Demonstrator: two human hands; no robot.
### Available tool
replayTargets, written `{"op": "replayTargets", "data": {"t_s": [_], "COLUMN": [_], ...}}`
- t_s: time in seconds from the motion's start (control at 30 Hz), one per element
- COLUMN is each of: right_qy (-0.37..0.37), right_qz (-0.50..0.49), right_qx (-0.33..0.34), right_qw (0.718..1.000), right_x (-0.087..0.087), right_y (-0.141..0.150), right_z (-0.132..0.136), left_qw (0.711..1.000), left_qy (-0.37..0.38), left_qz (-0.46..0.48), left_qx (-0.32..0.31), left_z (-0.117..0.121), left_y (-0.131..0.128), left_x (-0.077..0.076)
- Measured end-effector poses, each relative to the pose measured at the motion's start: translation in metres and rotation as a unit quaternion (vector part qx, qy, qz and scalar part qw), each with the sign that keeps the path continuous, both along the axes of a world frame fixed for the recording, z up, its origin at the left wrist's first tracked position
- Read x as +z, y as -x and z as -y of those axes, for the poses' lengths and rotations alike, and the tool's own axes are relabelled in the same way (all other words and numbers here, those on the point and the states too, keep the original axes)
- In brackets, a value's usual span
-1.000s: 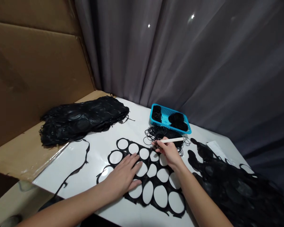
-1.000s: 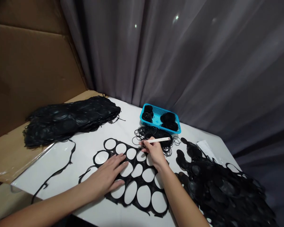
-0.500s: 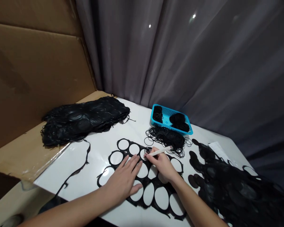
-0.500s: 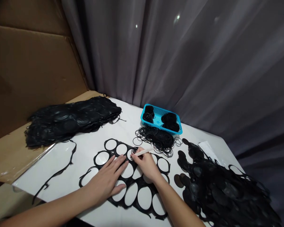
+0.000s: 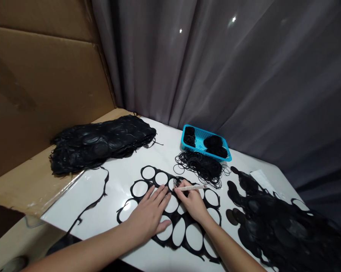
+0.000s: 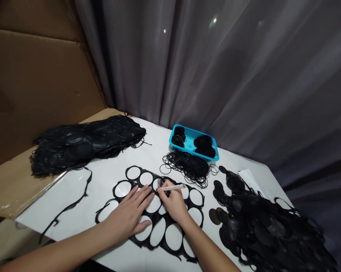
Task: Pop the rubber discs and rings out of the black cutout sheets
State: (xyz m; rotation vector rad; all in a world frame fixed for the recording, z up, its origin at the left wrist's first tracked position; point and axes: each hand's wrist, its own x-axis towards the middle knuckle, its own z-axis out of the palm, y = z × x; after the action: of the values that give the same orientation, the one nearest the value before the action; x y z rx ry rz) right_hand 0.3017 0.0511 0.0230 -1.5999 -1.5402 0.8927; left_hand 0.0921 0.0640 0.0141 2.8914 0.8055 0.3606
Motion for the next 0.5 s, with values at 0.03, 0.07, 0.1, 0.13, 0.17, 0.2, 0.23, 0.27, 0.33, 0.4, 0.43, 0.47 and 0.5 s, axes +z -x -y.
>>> {"op": "replayTargets", "data": {"t_s": [0.03,0.07,0.1,0.13,0.17,0.2,0.23,0.27,0.33,0.4,0.43,0.47,0.5], "right_qy": [-0.002,-0.006,-0.011,-0.015,-0.019,-0.021,-0.022,-0.021,-0.019,-0.020,-0.023,-0.030,-0.040], "right_qz": [0.006,0.017,0.029,0.042,0.051,0.058,0.060,0.061,0.061,0.065,0.070,0.075,0.081], "right_qx": [0.004,0.009,0.013,0.016,0.017,0.016,0.015,0.015,0.013,0.013,0.013,0.015,0.017], "right_qw": [1.000,1.000,0.999,0.999,0.998,0.998,0.998,0.998,0.998,0.998,0.997,0.997,0.996], "right_x": [-0.0004,-0.0009,-0.0016,-0.0023,-0.0030,-0.0037,-0.0043,-0.0047,-0.0049,-0.0043,-0.0036,-0.0029,-0.0022], "right_y": [0.0001,0.0003,0.0005,0.0008,0.0011,0.0014,0.0016,0.0018,0.0018,0.0014,0.0013,0.0014,0.0019], "right_z": [0.0002,0.0005,0.0008,0.0010,0.0012,0.0014,0.0016,0.0017,0.0017,0.0013,0.0012,0.0013,0.0018], "left_qw": [1.000,1.000,1.000,1.000,1.000,1.000,1.000,1.000,1.000,1.000,1.000,1.000,1.000], "left_qy": [0.001,0.002,0.003,0.003,0.004,0.003,0.003,0.003,0.006,0.009,0.011,0.013,0.015], "left_qz": [0.003,0.007,0.011,0.013,0.014,0.011,0.006,0.002,-0.002,-0.003,-0.001,0.000,0.002], "left_qx": [0.002,0.004,0.006,0.008,0.009,0.009,0.008,0.006,0.004,0.003,0.001,0.001,0.002], "left_z": [0.0002,0.0003,0.0005,0.0007,0.0007,0.0007,0.0006,0.0004,-0.0002,-0.0006,-0.0007,-0.0008,-0.0008], "left_y": [0.0002,0.0005,0.0007,0.0010,0.0011,0.0012,0.0012,0.0012,0.0011,0.0010,0.0009,0.0009,0.0008], "left_x": [-0.0004,-0.0009,-0.0014,-0.0018,-0.0020,-0.0021,-0.0018,-0.0014,-0.0001,0.0011,0.0014,0.0014,0.0010]}}
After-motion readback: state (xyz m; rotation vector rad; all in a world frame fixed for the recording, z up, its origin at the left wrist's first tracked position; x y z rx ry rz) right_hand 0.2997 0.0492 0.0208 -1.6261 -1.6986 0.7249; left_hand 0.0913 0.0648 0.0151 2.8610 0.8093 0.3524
